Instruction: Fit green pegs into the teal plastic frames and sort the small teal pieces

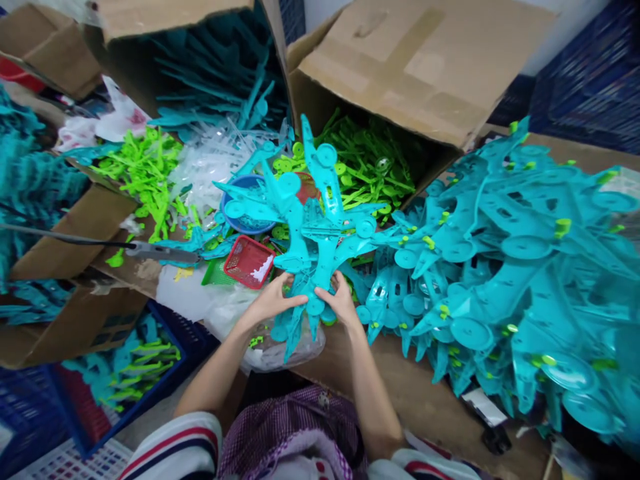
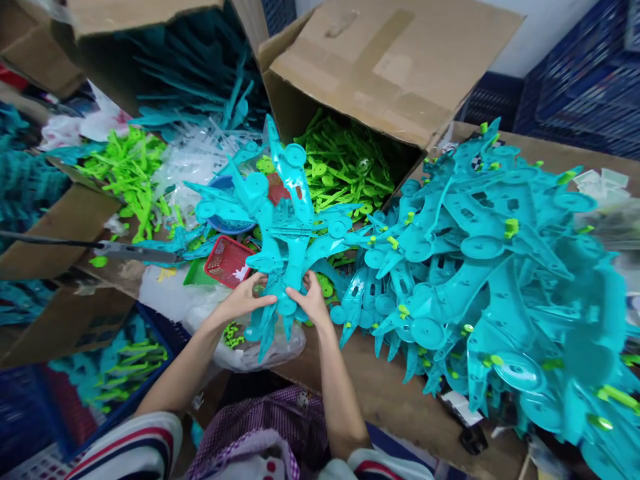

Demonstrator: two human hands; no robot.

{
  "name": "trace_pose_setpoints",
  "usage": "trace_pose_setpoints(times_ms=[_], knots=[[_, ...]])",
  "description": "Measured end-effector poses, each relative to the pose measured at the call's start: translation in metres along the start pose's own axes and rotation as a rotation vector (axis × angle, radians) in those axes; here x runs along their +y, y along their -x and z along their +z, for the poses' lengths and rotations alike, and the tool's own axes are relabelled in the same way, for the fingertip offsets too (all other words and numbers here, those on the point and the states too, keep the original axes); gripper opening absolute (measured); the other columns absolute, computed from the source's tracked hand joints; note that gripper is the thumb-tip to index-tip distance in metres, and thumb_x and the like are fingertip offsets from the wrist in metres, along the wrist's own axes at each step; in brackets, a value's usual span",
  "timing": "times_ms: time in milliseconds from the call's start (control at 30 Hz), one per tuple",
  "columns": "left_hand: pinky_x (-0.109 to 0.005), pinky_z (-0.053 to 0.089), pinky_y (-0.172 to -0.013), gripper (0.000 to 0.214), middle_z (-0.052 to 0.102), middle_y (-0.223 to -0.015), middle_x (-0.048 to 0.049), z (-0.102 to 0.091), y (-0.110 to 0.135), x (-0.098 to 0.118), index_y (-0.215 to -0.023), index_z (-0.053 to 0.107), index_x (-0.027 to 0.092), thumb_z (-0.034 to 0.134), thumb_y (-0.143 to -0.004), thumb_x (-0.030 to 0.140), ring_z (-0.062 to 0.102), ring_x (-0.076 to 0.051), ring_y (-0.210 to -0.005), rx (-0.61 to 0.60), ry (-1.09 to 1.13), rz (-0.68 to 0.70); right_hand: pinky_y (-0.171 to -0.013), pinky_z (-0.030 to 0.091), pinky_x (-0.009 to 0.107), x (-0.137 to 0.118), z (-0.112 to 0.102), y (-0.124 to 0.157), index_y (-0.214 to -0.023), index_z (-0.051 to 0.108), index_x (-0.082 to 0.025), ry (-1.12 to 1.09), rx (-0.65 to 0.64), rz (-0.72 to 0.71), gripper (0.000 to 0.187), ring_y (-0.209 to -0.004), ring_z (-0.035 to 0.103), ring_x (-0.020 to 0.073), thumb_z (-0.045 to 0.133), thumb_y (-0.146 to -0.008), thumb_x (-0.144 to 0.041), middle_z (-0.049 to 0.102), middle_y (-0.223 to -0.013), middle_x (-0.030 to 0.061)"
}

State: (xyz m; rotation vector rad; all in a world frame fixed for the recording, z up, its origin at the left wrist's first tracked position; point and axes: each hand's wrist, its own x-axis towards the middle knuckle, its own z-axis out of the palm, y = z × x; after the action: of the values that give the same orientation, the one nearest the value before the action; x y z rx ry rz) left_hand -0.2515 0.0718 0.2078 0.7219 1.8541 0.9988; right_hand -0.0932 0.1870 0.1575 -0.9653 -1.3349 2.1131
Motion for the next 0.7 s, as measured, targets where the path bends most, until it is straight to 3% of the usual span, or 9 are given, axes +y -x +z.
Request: trace_pose_setpoints(times_ms=[133,233,333,400,567,700], knots=[[-0.046,0.049,-0.104,0.07,0.069,-0.119,-0.0137,0.009,0.021,0.002,-0.111,0.065,0.016,0.089,-0.055,0.051,0.06,-0.036,-0.122,0.066,0.259,-0.015,-0.102,0.05,0.043,-0.007,0.009,0.009,-0.112,0.057,-0.024,-0.016,-0.098,0.036,0.058,-0.115,0.063,0.0263,0.083,-0.065,-0.045,0.068,-0.12,0.0072],[-0.043,0.055,-0.097,0.076,0.072,-0.117,-0.0142,0.011,0.017,0.008,-0.116,0.066,0.016,0.091,-0.05,0.047,0.064,-0.037,-0.118,0.008,0.51,-0.117,-0.102,0.05,0.041,-0.007,0.02,0.008,-0.115,0.055,-0.024,-0.006,-0.116,0.02,0.059,-0.114,0.063,0.0256,0.079,-0.068,-0.05,0.067,-0.12,0.0068],[-0.04,0.06,-0.082,0.07,0.077,-0.102,-0.013,0.006,0.012,0.013,-0.107,0.07,0.014,0.093,-0.045,0.035,0.071,-0.037,-0.102,-0.045,0.537,-0.223,-0.106,0.046,0.04,-0.008,0.025,0.007,-0.118,0.056,-0.023,0.124,-0.143,-0.054,0.055,-0.119,0.057,0.0241,0.073,-0.074,-0.051,0.062,-0.124,0.0072],[-0.038,0.061,-0.074,0.066,0.078,-0.097,-0.0122,0.004,0.018,0.011,-0.105,0.071,0.013,0.093,-0.044,0.029,0.073,-0.035,-0.092,-0.037,0.534,-0.215,-0.11,0.041,0.041,-0.01,0.023,0.013,-0.114,0.06,-0.022,0.284,-0.156,-0.117,0.047,-0.122,0.053,0.0243,0.071,-0.076,-0.048,0.057,-0.124,0.0078],[-0.038,0.059,-0.071,0.054,0.078,-0.095,-0.0135,0.022,0.065,-0.02,-0.099,0.073,0.012,0.09,-0.05,0.028,0.074,-0.031,-0.082,-0.014,0.599,-0.254,-0.106,0.042,0.044,-0.012,0.009,0.064,-0.118,0.056,-0.02,0.637,-0.307,-0.132,0.037,-0.118,0.051,0.025,0.057,-0.09,-0.044,0.052,-0.117,0.0098],[-0.041,0.059,-0.073,0.054,0.078,-0.093,-0.0138,0.049,0.105,-0.048,-0.092,0.075,0.013,0.092,-0.043,0.026,0.074,-0.035,-0.085,0.075,0.661,-0.35,-0.1,0.046,0.045,0.001,0.006,0.107,-0.113,0.054,-0.019,0.787,-0.384,-0.072,0.036,-0.112,0.052,0.026,0.059,-0.088,-0.044,0.052,-0.112,0.01]])
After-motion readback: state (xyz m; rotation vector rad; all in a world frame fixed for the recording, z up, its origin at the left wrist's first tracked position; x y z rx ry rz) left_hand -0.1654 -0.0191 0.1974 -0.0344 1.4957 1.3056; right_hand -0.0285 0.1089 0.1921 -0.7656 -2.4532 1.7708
